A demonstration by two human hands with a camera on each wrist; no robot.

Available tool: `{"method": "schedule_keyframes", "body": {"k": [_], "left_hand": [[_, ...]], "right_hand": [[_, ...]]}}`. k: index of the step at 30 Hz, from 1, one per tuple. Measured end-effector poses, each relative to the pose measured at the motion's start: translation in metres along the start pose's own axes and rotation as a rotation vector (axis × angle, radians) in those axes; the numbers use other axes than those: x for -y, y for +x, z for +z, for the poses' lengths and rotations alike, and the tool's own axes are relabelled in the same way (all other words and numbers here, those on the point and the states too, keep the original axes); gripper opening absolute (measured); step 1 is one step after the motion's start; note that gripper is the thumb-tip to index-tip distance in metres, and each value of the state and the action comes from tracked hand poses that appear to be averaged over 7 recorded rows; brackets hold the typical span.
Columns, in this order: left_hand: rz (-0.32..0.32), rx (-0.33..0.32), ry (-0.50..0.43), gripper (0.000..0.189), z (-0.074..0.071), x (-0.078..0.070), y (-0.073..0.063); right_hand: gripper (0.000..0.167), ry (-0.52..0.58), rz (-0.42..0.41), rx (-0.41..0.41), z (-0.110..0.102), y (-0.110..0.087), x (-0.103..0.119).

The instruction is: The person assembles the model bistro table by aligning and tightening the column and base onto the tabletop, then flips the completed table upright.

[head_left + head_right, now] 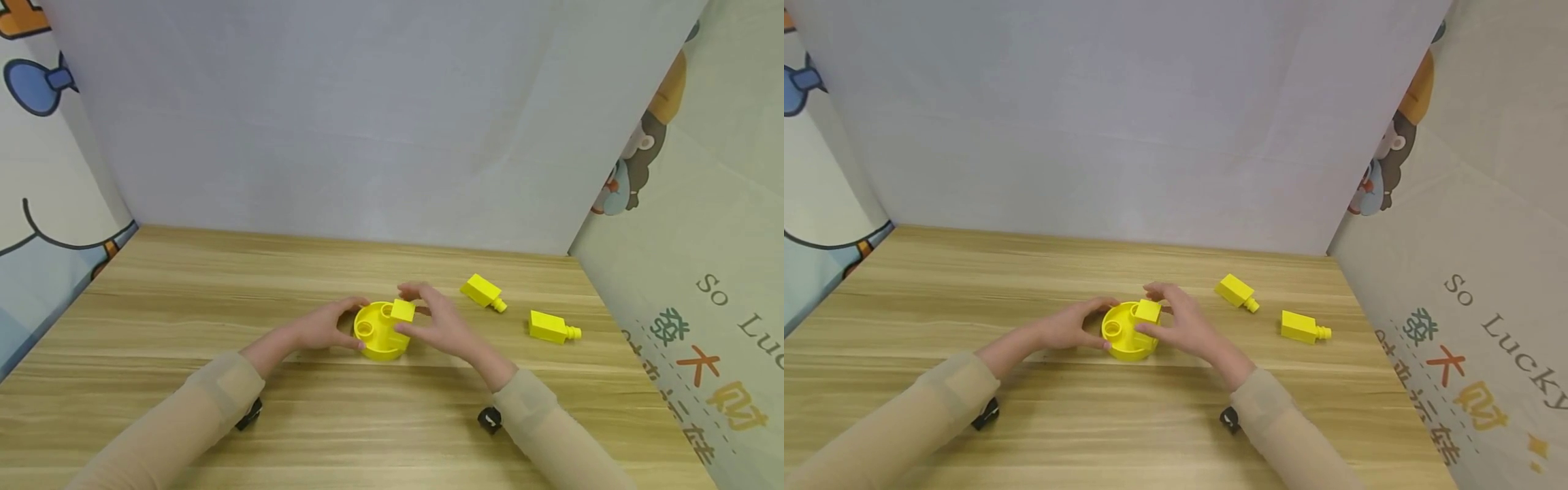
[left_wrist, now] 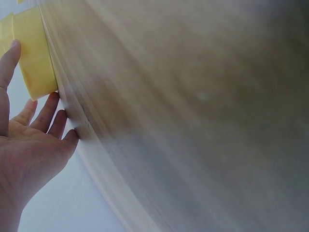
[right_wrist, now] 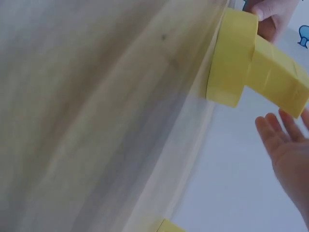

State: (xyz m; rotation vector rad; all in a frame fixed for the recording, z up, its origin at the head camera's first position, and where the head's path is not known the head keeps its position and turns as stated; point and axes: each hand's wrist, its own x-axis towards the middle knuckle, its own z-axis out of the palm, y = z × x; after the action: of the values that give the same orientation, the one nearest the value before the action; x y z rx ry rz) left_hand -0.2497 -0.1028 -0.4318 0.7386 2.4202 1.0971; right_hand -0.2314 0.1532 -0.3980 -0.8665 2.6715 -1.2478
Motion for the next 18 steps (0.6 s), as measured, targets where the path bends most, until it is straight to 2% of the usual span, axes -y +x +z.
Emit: {"method": "schedule_keyframes", "body": {"k": [4,6,12,18], "left_hand": [[0.003,0.002,0.003,0.080,0.000,0.001,0.000],[-0.001,0.005,0.006,0.081,0.000,0.001,0.001],[0.007,0.005,0.015,0.081,0.000,0.002,0.002],[0.017,-0.003,0.017,0.080,0.000,0.002,0.002]], "right_hand": [[0.056,-0.042,-0.158,0.098,-0.008,-0.002,-0.005],[0.055,-0.048,-0.203,0.126,-0.011,-0.003,-0.006],[0.050,-0.089,-0.231,0.135,-0.014,-0.002,-0.007],[0.046,-0.143,-0.245,0.053,-0.013,-0.002,-0.010]]}}
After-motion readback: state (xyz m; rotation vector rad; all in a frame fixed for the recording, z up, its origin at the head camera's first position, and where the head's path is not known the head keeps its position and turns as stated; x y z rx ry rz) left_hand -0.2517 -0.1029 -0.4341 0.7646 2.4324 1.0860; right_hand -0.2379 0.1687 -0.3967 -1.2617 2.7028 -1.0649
